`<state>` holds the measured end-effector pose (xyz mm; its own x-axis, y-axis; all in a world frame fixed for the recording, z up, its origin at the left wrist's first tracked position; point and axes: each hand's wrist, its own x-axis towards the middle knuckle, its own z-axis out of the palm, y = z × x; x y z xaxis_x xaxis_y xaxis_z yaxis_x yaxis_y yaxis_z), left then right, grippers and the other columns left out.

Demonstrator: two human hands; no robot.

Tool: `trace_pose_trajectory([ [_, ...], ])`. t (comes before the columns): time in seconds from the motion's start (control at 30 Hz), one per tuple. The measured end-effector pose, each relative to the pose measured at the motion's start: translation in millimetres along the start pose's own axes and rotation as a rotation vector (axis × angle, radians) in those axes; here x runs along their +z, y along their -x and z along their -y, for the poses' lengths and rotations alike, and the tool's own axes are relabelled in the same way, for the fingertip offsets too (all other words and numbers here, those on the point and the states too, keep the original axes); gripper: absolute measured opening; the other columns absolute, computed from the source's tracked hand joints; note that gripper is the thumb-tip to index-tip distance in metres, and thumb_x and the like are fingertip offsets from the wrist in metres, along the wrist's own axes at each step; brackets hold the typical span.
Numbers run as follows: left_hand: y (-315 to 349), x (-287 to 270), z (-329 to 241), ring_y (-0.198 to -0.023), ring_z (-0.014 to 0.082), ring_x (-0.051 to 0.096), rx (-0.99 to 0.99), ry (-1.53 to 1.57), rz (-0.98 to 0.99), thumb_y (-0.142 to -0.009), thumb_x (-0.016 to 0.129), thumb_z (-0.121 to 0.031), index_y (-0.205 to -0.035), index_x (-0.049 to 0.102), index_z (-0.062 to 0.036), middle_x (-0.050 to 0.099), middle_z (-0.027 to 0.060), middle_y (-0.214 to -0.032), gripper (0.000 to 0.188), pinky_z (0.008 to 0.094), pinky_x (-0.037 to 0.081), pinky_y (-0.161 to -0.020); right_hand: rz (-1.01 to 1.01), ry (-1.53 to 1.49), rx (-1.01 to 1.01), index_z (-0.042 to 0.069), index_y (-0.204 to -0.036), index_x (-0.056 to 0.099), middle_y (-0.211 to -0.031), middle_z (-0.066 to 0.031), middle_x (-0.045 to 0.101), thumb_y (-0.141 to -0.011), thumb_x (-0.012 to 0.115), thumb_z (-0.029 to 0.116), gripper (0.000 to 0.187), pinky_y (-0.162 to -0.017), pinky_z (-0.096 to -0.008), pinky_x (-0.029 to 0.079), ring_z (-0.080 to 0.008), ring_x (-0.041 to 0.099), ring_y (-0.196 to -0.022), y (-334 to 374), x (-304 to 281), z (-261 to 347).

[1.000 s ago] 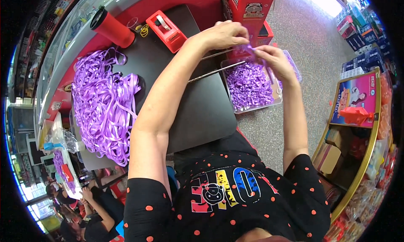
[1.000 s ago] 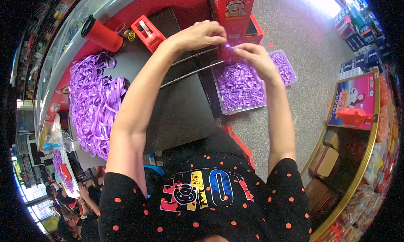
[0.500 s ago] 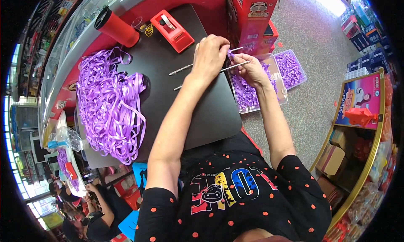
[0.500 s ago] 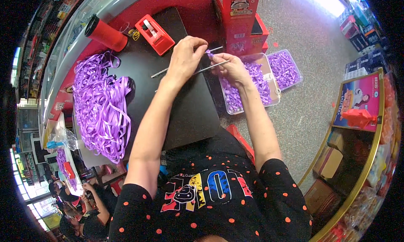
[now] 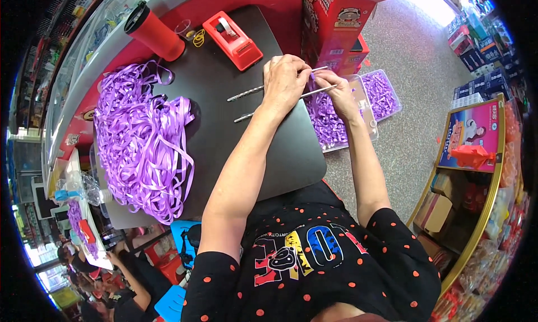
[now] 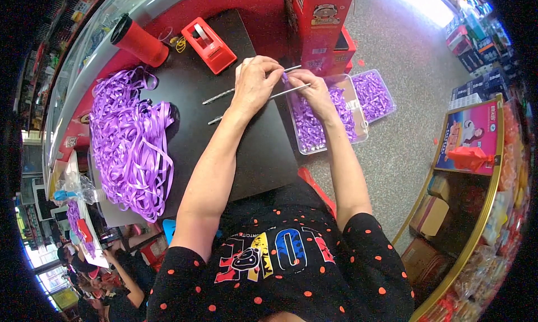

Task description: Tying purple ribbons onto metal sticks and placing them in a container.

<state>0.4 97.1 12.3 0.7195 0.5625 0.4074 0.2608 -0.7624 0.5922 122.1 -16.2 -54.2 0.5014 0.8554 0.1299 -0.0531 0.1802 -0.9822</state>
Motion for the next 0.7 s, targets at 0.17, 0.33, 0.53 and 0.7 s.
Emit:
trace_pose_trajectory([
  [0.17, 1.3, -1.2, 1.6, -0.099, 0.0223, 0.055, 0.008, -0.039, 0.009, -0.081, 0.064, -0.024, -0.084, 0.072, -0.0089, 0.065, 0.0018, -0.095, 0.017, 0.0374, 0.036, -0.091, 0.033, -0.005, 0.051, 0.003, -0.116, 0.06, -0.1, 0.0004, 0.063, -0.086, 0.062, 0.007, 0.03, -0.075, -0.0206, 0.044, -0.0056, 0.055, -0.088, -16.8, 4.4, 5.2],
  [0.33, 1.8, -0.2, 0.6, -0.098, 0.0216, 0.054, 0.011, -0.041, 0.001, -0.081, 0.064, -0.024, -0.083, 0.072, -0.0092, 0.065, 0.0009, -0.094, 0.017, 0.0374, 0.036, -0.091, 0.115, 0.068, 0.117, 0.003, -0.112, 0.063, -0.091, 0.0032, 0.064, -0.085, 0.061, 0.005, 0.027, -0.069, -0.0191, 0.044, -0.0041, 0.054, -0.078, -23.5, -10.8, -3.4],
  [0.53, 1.2, 0.7, 1.7, -0.098, 0.0207, 0.055, 0.007, -0.064, 0.01, -0.081, 0.064, -0.024, -0.082, 0.072, -0.0104, 0.065, 0.0001, -0.094, 0.016, 0.0367, 0.036, -0.089, 0.215, 0.403, 0.166, 0.0, -0.102, 0.067, -0.087, -0.0055, 0.068, -0.084, 0.065, 0.015, 0.023, -0.075, -0.0283, 0.048, -0.0119, 0.061, -0.081, -13.1, -21.5, -7.2],
  [0.7, 0.9, -1.5, 2.0, -0.097, 0.0212, 0.055, 0.013, -0.063, 0.014, -0.081, 0.064, -0.025, -0.083, 0.072, -0.0113, 0.066, 0.0008, -0.094, 0.016, 0.0368, 0.037, -0.089, 0.201, 0.715, 0.266, 0.004, -0.099, 0.069, -0.091, -0.0142, 0.07, -0.081, 0.067, 0.02, 0.024, -0.077, -0.0319, 0.05, -0.0205, 0.067, -0.084, -0.9, -42.4, -51.0],
])
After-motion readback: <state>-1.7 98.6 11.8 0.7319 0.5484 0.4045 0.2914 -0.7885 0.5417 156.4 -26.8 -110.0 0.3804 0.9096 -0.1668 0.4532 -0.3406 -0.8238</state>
